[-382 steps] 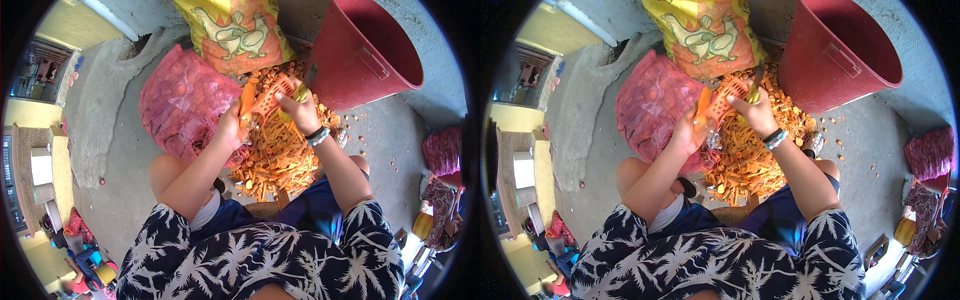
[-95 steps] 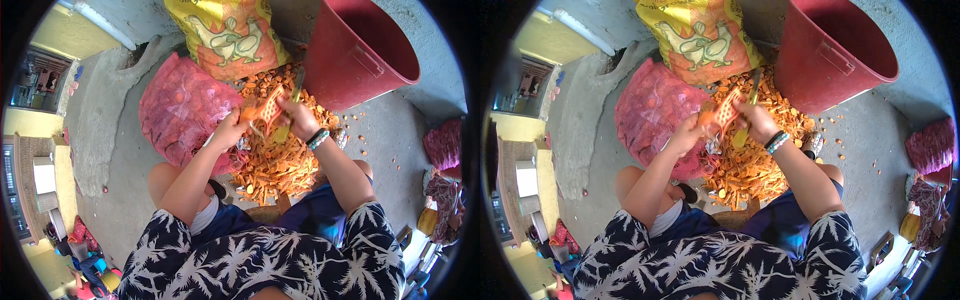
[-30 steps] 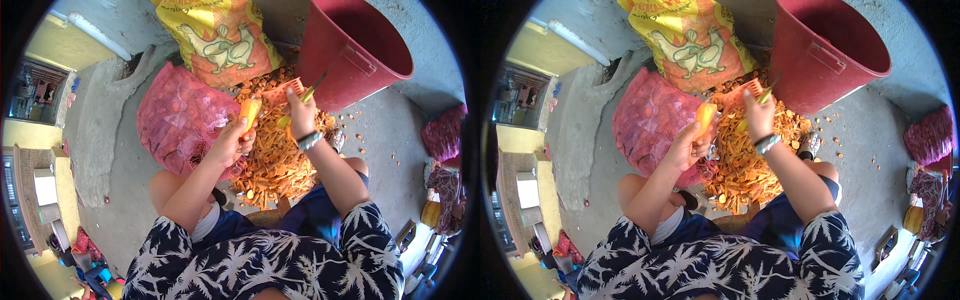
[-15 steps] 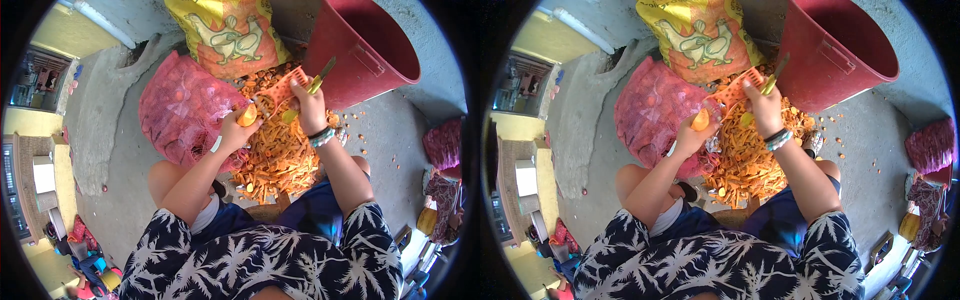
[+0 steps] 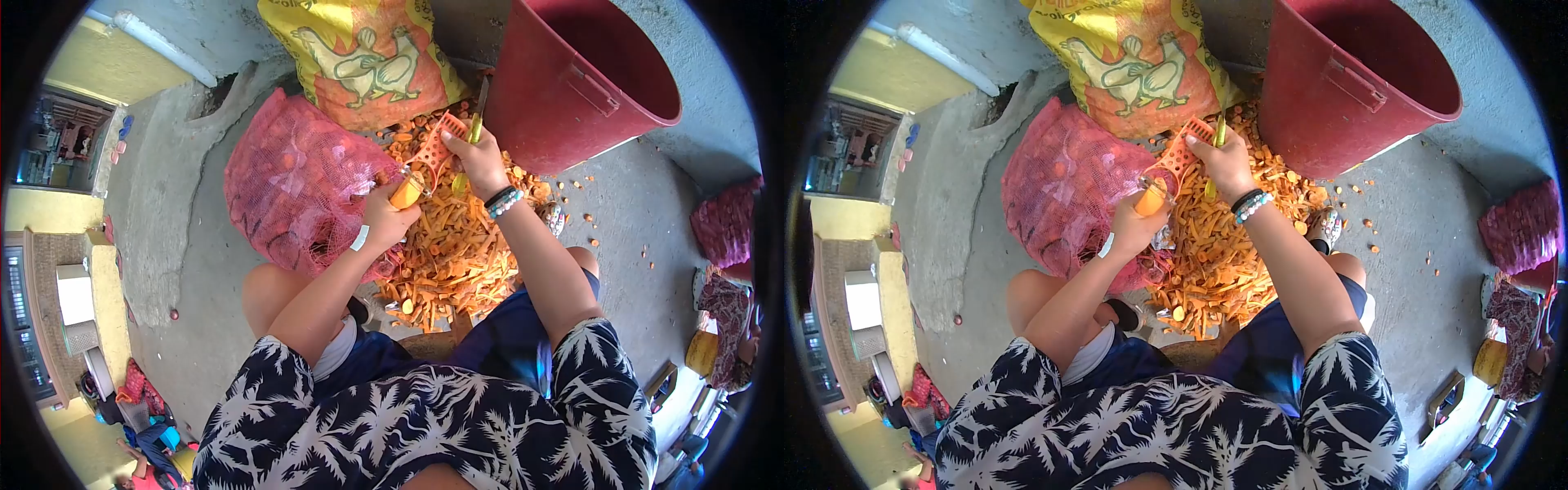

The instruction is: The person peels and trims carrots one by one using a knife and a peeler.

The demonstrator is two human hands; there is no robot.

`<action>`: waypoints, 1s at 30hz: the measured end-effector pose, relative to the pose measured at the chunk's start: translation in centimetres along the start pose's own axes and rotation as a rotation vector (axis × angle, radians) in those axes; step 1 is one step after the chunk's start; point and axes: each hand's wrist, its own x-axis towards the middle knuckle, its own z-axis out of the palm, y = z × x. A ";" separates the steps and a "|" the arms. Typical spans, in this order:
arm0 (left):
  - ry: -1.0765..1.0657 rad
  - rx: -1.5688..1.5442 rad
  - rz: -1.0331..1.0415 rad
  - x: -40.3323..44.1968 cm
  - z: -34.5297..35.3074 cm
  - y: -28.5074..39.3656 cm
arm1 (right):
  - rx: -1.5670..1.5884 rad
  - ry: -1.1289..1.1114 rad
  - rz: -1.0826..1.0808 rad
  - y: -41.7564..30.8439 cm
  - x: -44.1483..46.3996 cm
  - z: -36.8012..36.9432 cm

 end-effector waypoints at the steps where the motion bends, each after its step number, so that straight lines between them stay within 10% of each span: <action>1: -0.002 0.002 0.001 -0.2 -0.2 0.2 | 0.002 0.002 -0.001 1.3 1.0 -0.8; 3: -0.049 0.011 0.125 -0.6 -0.9 0.6 | -0.447 0.379 -0.397 3.9 3.5 -3.6; 7: 0.019 -0.110 0.101 -0.7 -1.8 0.2 | -0.439 0.655 -0.335 2.4 4.3 -6.2; 15: 0.018 0.302 0.290 -0.8 -2.2 1.7 | 0.137 -0.018 -0.022 -2.8 -3.2 0.4; 17: 0.018 0.309 0.331 -1.0 -2.7 2.7 | -0.015 0.136 0.036 -1.6 -2.1 -0.2; 19: 0.019 0.320 0.377 -1.1 -2.9 3.1 | -0.451 0.491 -0.464 1.9 3.0 -5.1; 22: 0.123 0.426 0.456 -1.0 -3.1 2.6 | -0.074 0.405 -0.318 -2.2 1.1 -4.4; 30: -0.324 -0.505 -0.203 -1.9 -1.8 1.7 | 0.067 0.323 -0.183 -1.5 -1.2 -5.0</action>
